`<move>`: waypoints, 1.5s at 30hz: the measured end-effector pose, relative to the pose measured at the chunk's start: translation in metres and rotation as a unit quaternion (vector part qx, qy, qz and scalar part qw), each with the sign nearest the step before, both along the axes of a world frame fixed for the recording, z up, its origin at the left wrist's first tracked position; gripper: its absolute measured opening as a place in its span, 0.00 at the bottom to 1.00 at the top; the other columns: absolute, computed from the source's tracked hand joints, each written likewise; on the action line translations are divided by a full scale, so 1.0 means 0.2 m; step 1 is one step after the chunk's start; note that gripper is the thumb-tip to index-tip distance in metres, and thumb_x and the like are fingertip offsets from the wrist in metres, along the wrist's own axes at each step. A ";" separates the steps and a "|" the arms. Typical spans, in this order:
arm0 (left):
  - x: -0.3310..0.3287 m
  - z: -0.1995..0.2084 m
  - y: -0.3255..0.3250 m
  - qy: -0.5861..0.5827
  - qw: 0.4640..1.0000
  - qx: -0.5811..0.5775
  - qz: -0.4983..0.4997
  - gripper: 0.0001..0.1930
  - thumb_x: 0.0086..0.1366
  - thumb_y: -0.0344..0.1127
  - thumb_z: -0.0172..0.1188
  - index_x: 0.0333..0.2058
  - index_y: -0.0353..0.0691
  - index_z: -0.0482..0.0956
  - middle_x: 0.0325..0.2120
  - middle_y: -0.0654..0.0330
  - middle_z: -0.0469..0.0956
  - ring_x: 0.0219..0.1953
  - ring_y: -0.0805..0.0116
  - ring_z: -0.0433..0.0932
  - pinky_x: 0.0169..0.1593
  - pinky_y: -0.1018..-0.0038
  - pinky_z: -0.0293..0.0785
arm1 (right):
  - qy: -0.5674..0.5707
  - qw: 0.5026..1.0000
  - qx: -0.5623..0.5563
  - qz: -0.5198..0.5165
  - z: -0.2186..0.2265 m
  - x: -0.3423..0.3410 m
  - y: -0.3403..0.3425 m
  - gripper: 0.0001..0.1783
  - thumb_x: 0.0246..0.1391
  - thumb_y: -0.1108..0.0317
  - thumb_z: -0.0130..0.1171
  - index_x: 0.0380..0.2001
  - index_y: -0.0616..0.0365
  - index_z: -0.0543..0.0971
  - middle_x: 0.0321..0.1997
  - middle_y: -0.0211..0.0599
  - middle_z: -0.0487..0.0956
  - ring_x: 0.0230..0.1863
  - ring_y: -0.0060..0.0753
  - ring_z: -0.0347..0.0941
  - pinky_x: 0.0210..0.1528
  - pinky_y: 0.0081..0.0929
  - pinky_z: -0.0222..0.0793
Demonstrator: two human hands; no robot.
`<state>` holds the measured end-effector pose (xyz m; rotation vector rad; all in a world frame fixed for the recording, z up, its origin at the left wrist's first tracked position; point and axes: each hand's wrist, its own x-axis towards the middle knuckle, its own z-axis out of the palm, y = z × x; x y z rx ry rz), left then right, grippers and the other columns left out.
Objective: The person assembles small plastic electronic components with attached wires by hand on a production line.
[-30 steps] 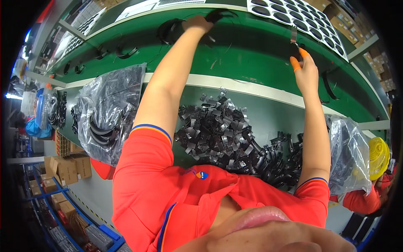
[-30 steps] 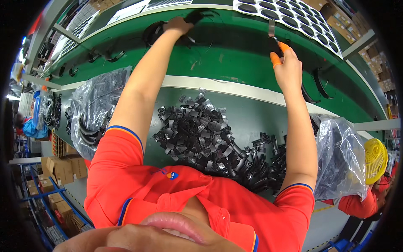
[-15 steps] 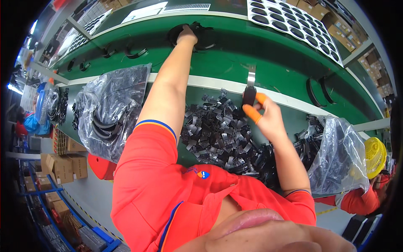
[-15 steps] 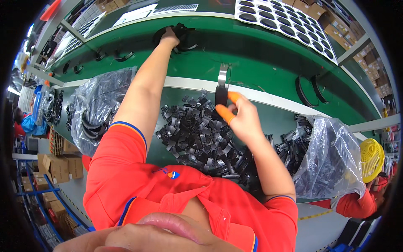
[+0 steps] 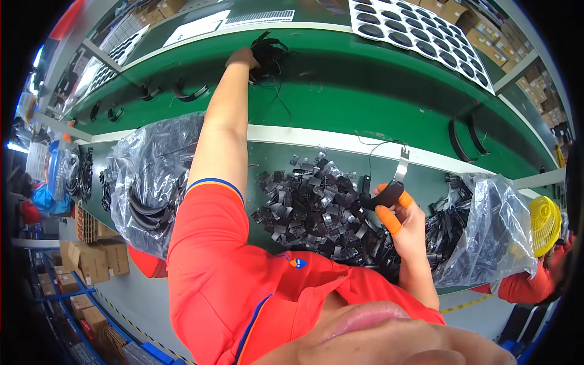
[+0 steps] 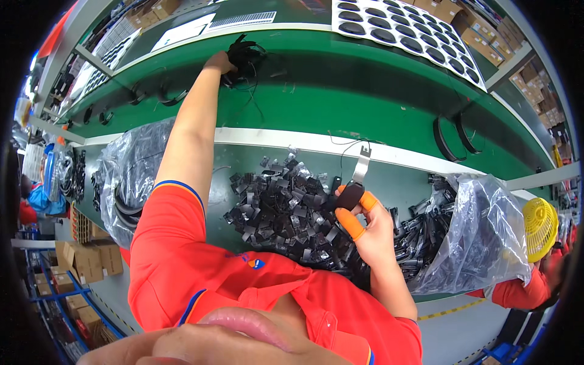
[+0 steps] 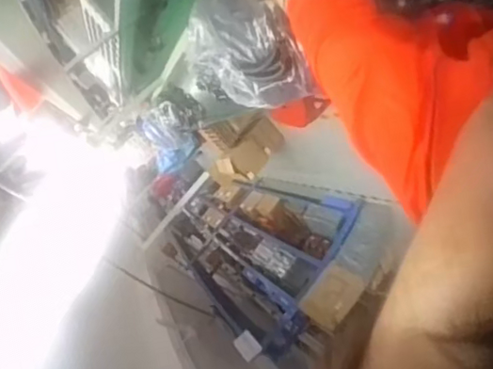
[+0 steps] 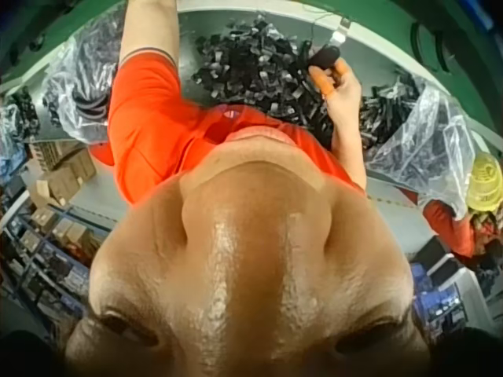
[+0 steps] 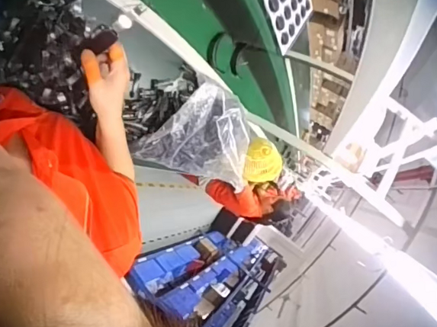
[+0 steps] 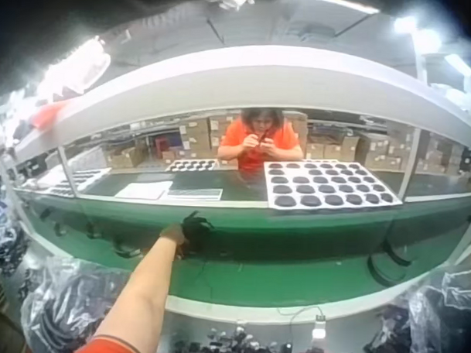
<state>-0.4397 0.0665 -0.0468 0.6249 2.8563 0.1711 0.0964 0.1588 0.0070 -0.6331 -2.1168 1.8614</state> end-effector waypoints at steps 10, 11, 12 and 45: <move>0.03 0.26 -0.32 0.106 0.994 0.034 0.000 0.22 0.45 0.42 0.63 0.38 0.34 0.77 0.37 0.48 0.77 0.39 0.56 0.77 0.42 0.68 0.73 | 0.043 0.999 -0.022 0.018 0.02 0.09 -0.06 0.21 0.46 0.75 0.60 0.46 0.66 0.71 0.44 0.35 0.75 0.37 0.17 0.69 0.45 0.18 0.62; 0.07 0.39 -0.46 0.097 0.994 0.042 0.001 0.22 0.44 0.42 0.64 0.35 0.33 0.78 0.33 0.49 0.78 0.34 0.57 0.78 0.39 0.69 0.73 | 0.049 0.998 -0.033 0.017 0.01 0.10 -0.07 0.21 0.46 0.75 0.60 0.46 0.66 0.71 0.44 0.35 0.75 0.37 0.17 0.69 0.45 0.17 0.63; 0.16 0.52 -0.62 0.087 0.995 0.052 0.003 0.21 0.42 0.42 0.65 0.33 0.32 0.78 0.28 0.49 0.79 0.28 0.58 0.78 0.36 0.70 0.73 | 0.053 0.997 -0.044 0.016 0.01 0.11 -0.07 0.21 0.46 0.75 0.59 0.46 0.66 0.71 0.44 0.35 0.75 0.37 0.17 0.69 0.44 0.17 0.63; 2.15 0.34 -0.29 -0.345 0.531 0.694 -0.342 0.11 0.66 0.34 0.45 0.45 0.38 0.63 0.38 0.49 0.74 0.44 0.55 0.73 0.50 0.62 0.68 | 0.187 0.954 0.225 -0.066 0.04 0.20 -0.22 0.15 0.49 0.71 0.57 0.42 0.61 0.73 0.39 0.36 0.74 0.35 0.27 0.71 0.38 0.21 0.66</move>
